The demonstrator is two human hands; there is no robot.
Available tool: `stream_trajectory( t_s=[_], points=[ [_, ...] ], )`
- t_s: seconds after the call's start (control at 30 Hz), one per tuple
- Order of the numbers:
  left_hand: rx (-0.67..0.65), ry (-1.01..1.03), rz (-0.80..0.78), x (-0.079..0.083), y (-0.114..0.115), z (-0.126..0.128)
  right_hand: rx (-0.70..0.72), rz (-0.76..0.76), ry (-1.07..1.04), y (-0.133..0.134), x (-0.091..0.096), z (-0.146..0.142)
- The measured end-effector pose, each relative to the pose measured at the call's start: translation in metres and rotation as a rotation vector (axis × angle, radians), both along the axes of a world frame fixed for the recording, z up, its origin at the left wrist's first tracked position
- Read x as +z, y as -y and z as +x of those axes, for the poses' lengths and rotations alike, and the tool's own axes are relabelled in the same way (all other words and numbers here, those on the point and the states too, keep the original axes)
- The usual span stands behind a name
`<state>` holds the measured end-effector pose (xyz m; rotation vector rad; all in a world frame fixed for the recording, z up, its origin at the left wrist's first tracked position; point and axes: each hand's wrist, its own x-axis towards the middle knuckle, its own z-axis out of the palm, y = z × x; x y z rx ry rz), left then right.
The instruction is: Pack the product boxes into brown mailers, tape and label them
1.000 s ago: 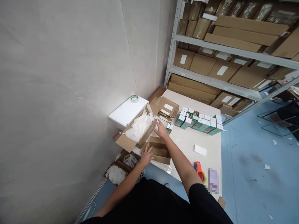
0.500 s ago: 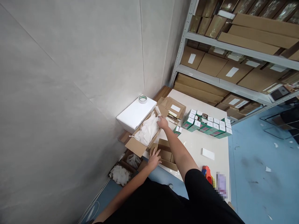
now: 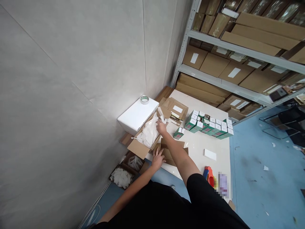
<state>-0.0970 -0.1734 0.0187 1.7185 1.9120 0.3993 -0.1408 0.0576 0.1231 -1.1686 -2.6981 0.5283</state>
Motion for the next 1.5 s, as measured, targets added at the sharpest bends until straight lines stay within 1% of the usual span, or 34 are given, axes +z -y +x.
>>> stream_trajectory(
  t_s=[0.1, 0.23, 0.37, 0.5, 0.6, 0.7, 0.83, 0.93, 1.0, 1.07, 1.13, 1.23, 1.3, 1.4, 1.5],
  points=[
    [0.007, -0.007, 0.0, 0.0, 0.003, 0.001, -0.026, 0.038, -0.06, -0.003, 0.01, 0.005],
    [0.014, -0.004, -0.006, 0.0, 0.004, 0.005, -0.069, 0.065, -0.073, -0.01, 0.021, 0.012],
    [0.002, -0.017, -0.01, 0.004, 0.001, 0.01, -0.076, 0.046, -0.07, -0.01, 0.021, 0.02],
    [0.01, -0.034, -0.005, 0.007, -0.001, 0.015, -0.124, 0.054, -0.151, -0.005, 0.019, 0.03],
    [0.012, -0.059, 0.005, 0.008, -0.002, 0.018, -0.175, 0.072, -0.217, -0.005, 0.024, 0.043],
    [0.02, -0.082, 0.008, 0.011, -0.006, 0.02, -0.187, 0.089, -0.285, -0.009, 0.033, 0.065],
    [0.026, -0.113, 0.013, 0.016, -0.012, 0.026, -0.208, 0.103, -0.345, -0.016, 0.041, 0.109],
    [0.021, -0.128, 0.024, 0.019, -0.018, 0.034, -0.257, 0.118, -0.361, -0.018, 0.042, 0.155],
    [0.006, -0.128, 0.033, 0.022, -0.024, 0.042, -0.296, 0.122, -0.368, -0.016, 0.038, 0.19],
    [-0.011, -0.132, 0.049, 0.025, -0.03, 0.052, -0.328, 0.138, -0.398, -0.009, 0.03, 0.225],
    [-0.029, -0.145, 0.066, 0.027, -0.038, 0.064, -0.344, 0.182, -0.468, 0.003, 0.018, 0.261],
    [-0.073, -0.169, 0.08, 0.029, -0.048, 0.084, -0.354, 0.274, -0.592, 0.028, -0.003, 0.309],
    [-0.11, -0.179, 0.079, 0.028, -0.054, 0.097, -0.384, 0.31, -0.621, 0.047, -0.015, 0.337],
    [-0.149, -0.19, 0.071, 0.026, -0.06, 0.115, -0.441, 0.312, -0.58, 0.074, -0.03, 0.369],
    [-0.163, -0.199, 0.059, 0.024, -0.067, 0.13, -0.432, 0.25, -0.481, 0.092, -0.041, 0.387]
  ],
)
